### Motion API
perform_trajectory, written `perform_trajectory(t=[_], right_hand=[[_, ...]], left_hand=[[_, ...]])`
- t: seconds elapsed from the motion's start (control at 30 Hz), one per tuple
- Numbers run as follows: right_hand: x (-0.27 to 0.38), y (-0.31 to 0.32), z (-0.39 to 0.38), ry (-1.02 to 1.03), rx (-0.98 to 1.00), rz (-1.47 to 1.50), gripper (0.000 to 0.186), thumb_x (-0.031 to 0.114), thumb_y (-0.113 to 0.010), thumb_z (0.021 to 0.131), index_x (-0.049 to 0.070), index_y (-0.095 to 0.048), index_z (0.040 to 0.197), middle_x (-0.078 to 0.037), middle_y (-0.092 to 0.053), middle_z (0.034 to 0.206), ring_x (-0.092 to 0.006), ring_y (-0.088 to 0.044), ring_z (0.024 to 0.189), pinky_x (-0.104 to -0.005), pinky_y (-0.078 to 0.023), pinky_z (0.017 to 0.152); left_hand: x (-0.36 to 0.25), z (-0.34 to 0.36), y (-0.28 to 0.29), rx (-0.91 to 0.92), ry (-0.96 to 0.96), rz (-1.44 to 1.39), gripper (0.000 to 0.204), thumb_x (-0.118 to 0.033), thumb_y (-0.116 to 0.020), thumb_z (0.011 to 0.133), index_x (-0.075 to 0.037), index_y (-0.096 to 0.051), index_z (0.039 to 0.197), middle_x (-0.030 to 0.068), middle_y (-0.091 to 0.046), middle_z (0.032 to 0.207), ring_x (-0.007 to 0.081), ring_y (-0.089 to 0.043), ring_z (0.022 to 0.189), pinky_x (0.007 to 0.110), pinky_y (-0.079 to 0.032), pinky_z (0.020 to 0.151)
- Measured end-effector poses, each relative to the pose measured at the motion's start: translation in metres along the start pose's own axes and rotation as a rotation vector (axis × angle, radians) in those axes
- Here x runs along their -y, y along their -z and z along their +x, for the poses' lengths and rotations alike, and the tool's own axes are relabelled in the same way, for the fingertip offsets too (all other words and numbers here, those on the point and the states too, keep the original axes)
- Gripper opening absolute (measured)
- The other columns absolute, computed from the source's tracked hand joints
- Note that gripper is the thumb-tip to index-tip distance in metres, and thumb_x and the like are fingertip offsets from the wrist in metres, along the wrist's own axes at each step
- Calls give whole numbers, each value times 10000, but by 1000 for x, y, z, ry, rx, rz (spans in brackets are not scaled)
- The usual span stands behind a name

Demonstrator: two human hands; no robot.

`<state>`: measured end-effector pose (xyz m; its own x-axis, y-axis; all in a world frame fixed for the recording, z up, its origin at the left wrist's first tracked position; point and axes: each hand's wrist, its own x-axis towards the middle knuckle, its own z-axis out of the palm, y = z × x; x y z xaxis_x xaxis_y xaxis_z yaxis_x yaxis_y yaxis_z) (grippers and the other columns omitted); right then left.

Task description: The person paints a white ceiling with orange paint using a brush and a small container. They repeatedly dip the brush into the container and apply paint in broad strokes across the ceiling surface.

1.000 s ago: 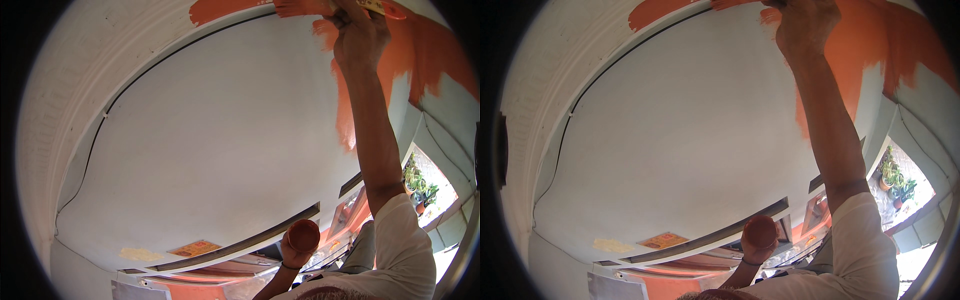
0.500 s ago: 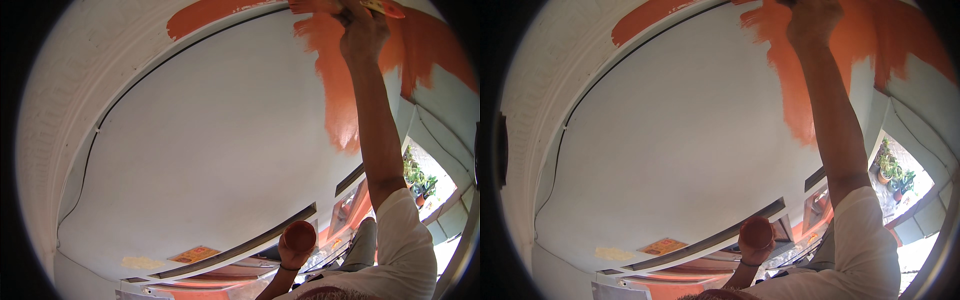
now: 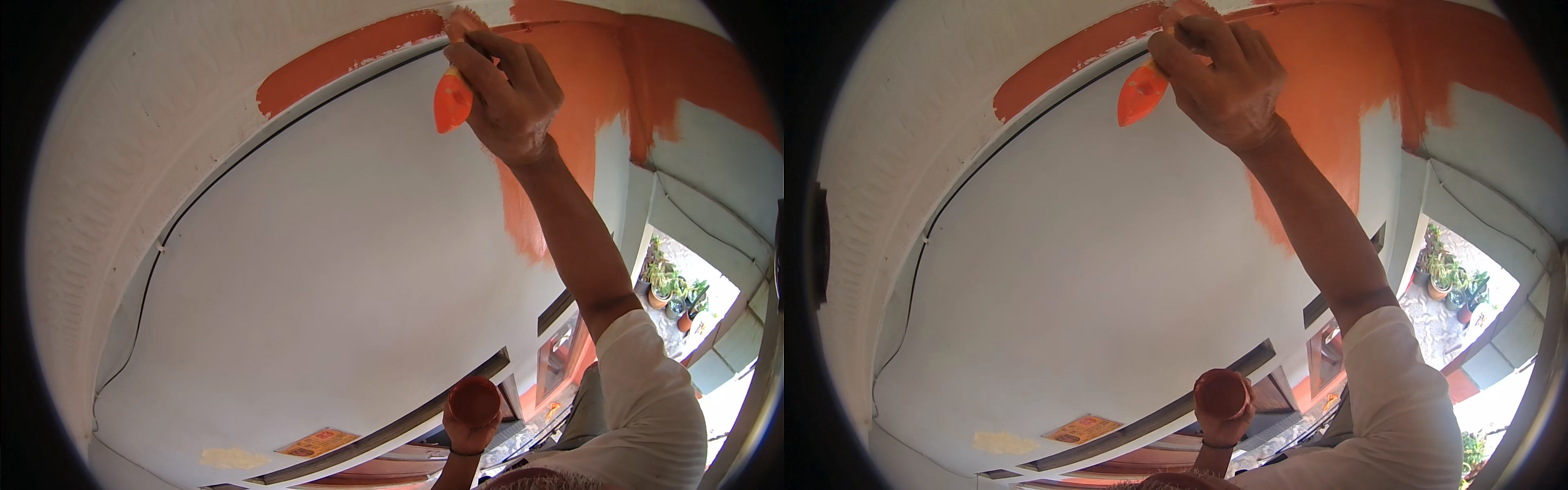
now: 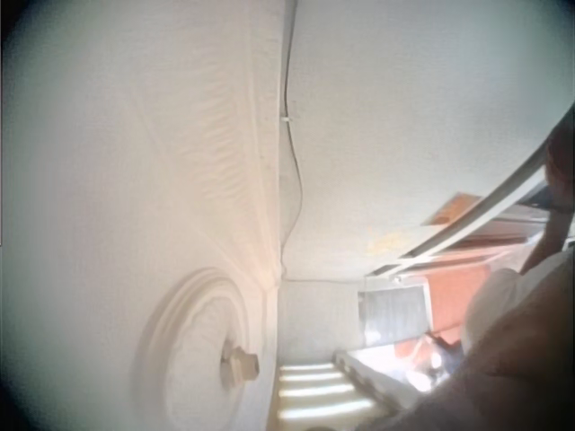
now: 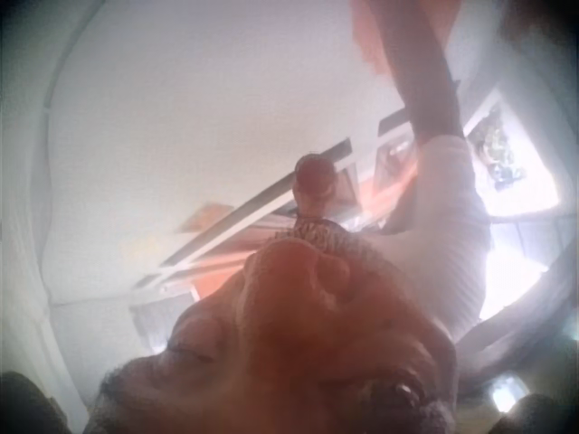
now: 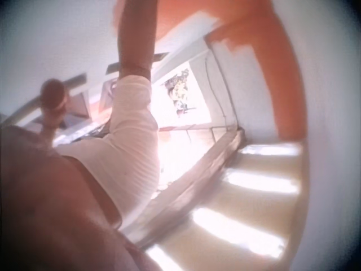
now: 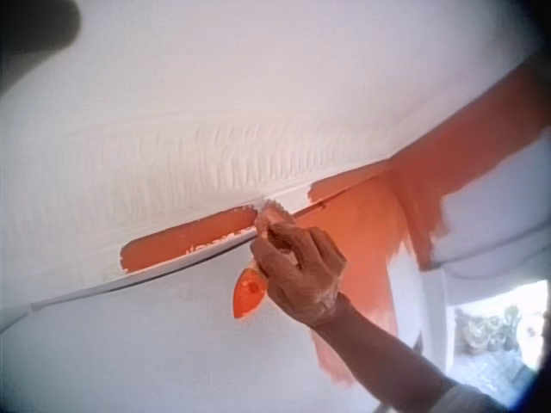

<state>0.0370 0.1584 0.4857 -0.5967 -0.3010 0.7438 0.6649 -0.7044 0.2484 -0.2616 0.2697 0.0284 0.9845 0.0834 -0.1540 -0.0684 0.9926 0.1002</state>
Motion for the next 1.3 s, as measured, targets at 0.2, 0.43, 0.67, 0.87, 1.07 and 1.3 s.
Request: perform_trajectory(t=[0.2,0.43,0.67,0.87,1.07,1.3], right_hand=[[14,-19,2,-46,-68,-30,325,-28,-784,734,189,-788,975,33,-746,942,-150,-630,698,-270,-542,581],[22,-35,8,-40,-166,-24,232,78,-789,784,249,-703,915,72,-630,846,-132,-495,601,-280,-404,524],[34,-35,17,-59,-177,10,214,70,-777,796,236,-686,895,62,-629,834,-139,-494,593,-286,-400,504],[47,-35,21,-76,-165,58,228,50,-764,772,233,-684,883,61,-619,809,-138,-492,580,-285,-401,496],[59,-34,28,-86,-172,98,246,41,-760,748,240,-688,874,63,-607,790,-135,-498,589,-284,-392,480],[86,-18,37,-86,-62,168,348,-27,-737,717,172,-775,1000,14,-768,934,-154,-630,655,-271,-514,543]], left_hand=[[-1,-9,-9,60,-26,56,788,-651,-711,905,-49,-603,1400,196,-609,1335,351,-583,1232,446,-622,893],[-5,-13,-6,153,40,-121,639,-576,-642,952,-114,-626,1393,183,-667,1373,447,-645,1253,567,-615,938],[-7,-14,-5,173,48,-120,660,-587,-652,947,-119,-610,1410,185,-662,1374,448,-640,1262,564,-611,952],[-5,-20,-6,94,-39,-12,753,-628,-698,916,-62,-595,1401,193,-625,1326,377,-606,1190,475,-621,905],[-3,-24,-15,60,-57,15,790,-648,-715,907,-35,-591,1390,201,-610,1288,338,-592,1144,426,-630,857],[-4,-29,-13,59,-73,38,775,-639,-711,913,-41,-594,1392,198,-611,1302,343,-595,1165,432,-634,864]])
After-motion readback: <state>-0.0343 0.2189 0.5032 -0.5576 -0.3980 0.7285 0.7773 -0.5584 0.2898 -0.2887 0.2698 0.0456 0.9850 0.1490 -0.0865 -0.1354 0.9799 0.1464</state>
